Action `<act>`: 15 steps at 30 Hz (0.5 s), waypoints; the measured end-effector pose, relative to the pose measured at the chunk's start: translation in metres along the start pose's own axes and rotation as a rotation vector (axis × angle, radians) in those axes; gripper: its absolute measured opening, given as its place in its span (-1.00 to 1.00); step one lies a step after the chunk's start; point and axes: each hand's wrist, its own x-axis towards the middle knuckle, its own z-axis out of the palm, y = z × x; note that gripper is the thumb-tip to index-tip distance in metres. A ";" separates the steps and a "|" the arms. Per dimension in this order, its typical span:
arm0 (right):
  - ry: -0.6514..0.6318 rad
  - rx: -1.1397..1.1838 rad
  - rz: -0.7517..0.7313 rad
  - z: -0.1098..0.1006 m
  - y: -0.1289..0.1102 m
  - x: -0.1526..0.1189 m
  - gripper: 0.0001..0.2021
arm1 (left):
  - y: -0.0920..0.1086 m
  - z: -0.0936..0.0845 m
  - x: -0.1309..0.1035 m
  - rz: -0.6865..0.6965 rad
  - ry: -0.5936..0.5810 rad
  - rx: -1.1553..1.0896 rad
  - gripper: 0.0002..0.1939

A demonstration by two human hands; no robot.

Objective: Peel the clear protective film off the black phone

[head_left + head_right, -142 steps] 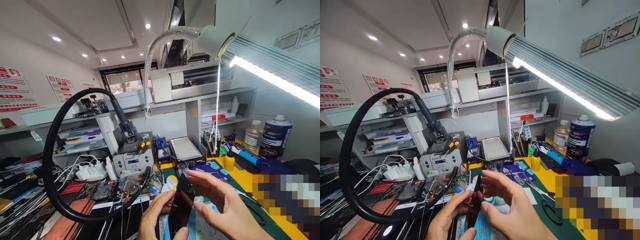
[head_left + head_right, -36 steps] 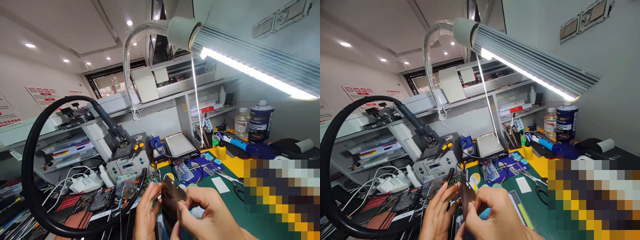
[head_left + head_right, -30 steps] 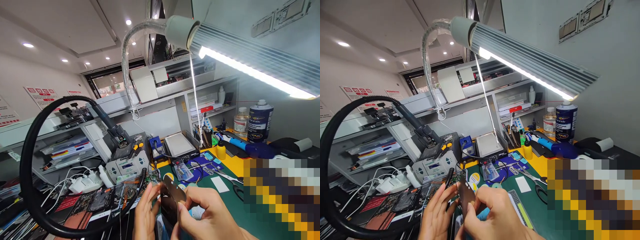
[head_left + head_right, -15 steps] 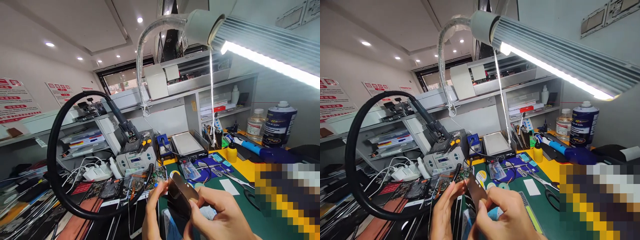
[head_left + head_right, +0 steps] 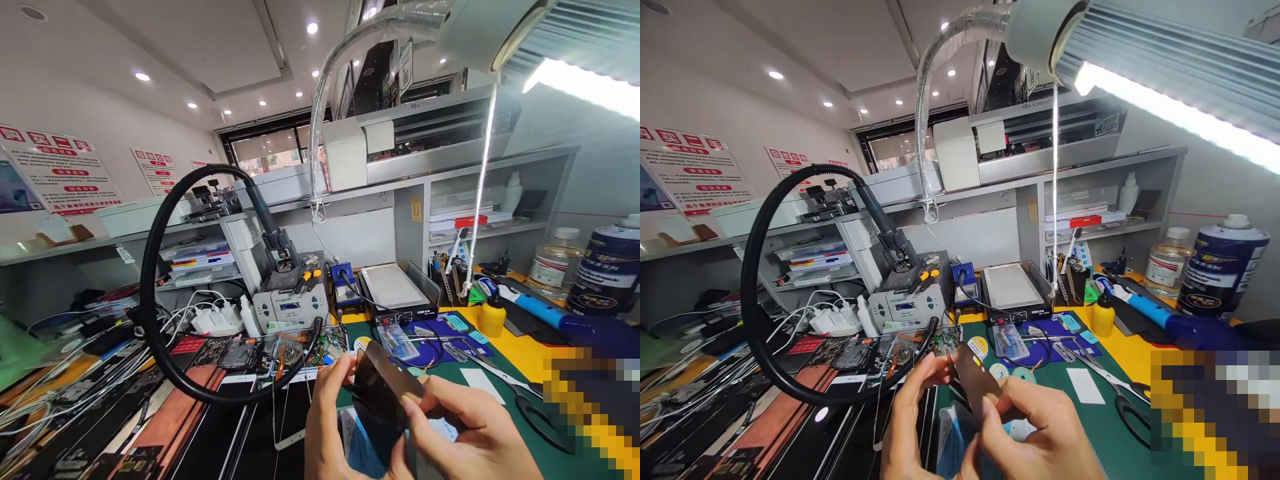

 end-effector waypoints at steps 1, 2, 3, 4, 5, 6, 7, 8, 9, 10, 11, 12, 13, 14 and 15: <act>0.004 0.009 0.027 -0.001 0.001 0.001 -0.70 | -0.003 -0.002 0.001 0.004 -0.007 -0.020 -0.39; 0.008 0.018 0.055 -0.002 0.002 0.002 -0.70 | -0.006 -0.003 0.003 0.001 -0.019 -0.050 -0.37; 0.011 0.026 0.080 -0.003 0.003 0.003 -0.69 | -0.009 -0.005 0.004 -0.006 -0.036 -0.088 -0.34; 0.011 0.035 0.095 -0.005 0.003 0.004 -0.69 | -0.012 -0.007 0.006 -0.020 -0.059 -0.133 -0.31; 0.014 0.040 0.099 -0.006 0.003 0.005 -0.69 | -0.015 -0.008 0.007 -0.038 -0.084 -0.181 -0.29; 0.013 0.037 0.092 -0.007 0.003 0.005 -0.70 | -0.017 -0.010 0.009 -0.057 -0.109 -0.237 -0.29; 0.021 0.030 0.078 -0.008 0.002 0.006 -0.70 | -0.018 -0.011 0.011 -0.074 -0.128 -0.297 -0.31; 0.030 0.018 0.067 -0.009 0.002 0.006 -0.70 | -0.019 -0.012 0.012 -0.088 -0.138 -0.355 -0.32; 0.031 0.005 0.062 -0.010 0.002 0.007 -0.70 | -0.018 -0.014 0.015 -0.097 -0.139 -0.402 -0.34; 0.029 -0.005 0.063 -0.011 0.001 0.007 -0.70 | -0.018 -0.015 0.017 -0.104 -0.137 -0.440 -0.34; 0.027 -0.011 0.067 -0.012 0.001 0.008 -0.69 | -0.017 -0.016 0.019 -0.105 -0.133 -0.471 -0.33; 0.024 -0.012 0.074 -0.012 0.001 0.009 -0.69 | -0.016 -0.018 0.020 -0.103 -0.129 -0.496 -0.33; 0.024 -0.011 0.080 -0.013 0.001 0.009 -0.69 | -0.016 -0.018 0.022 -0.101 -0.125 -0.514 -0.32; 0.030 -0.012 0.079 -0.014 0.000 0.010 -0.69 | -0.016 -0.019 0.022 -0.102 -0.123 -0.527 -0.32; 0.044 -0.017 0.072 -0.014 0.000 0.010 -0.69 | -0.016 -0.019 0.023 -0.105 -0.120 -0.536 -0.33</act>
